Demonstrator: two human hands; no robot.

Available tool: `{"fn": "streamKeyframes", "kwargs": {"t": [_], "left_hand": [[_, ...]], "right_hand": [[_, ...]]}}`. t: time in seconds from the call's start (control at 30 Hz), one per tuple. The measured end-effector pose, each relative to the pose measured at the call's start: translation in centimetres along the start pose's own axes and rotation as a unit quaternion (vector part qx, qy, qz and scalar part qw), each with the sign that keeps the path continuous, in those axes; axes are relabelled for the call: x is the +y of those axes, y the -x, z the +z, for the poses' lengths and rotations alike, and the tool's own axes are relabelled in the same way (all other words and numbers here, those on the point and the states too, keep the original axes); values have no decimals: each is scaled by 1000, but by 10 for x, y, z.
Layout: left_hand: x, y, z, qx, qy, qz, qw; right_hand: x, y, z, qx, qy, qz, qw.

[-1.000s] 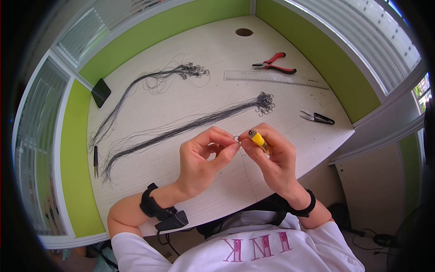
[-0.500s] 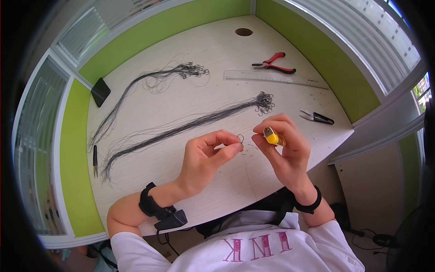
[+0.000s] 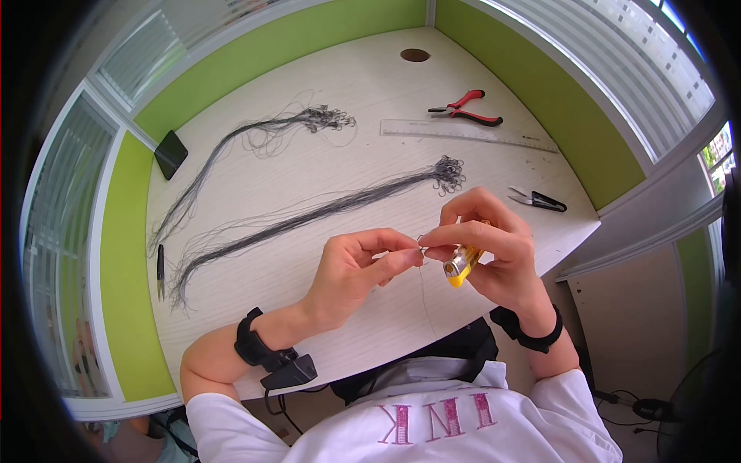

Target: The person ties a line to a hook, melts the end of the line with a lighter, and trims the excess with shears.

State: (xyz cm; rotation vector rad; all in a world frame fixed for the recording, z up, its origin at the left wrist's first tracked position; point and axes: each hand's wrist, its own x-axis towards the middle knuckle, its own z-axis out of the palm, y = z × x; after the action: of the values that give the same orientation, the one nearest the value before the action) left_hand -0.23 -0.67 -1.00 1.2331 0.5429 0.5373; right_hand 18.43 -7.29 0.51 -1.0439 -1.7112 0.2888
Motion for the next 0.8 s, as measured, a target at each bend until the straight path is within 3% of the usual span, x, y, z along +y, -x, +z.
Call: {"fn": "streamKeyframes", "kwargs": {"t": [0.17,0.8], "left_hand": [[2,0,1,-26,-1,-12,1000],[9,1,-3,-91,-15,-29,995]], "right_hand": [[2,-1,-3,-44,20,4,999],[5,-1,-11,-66,46,-20,997]]}}
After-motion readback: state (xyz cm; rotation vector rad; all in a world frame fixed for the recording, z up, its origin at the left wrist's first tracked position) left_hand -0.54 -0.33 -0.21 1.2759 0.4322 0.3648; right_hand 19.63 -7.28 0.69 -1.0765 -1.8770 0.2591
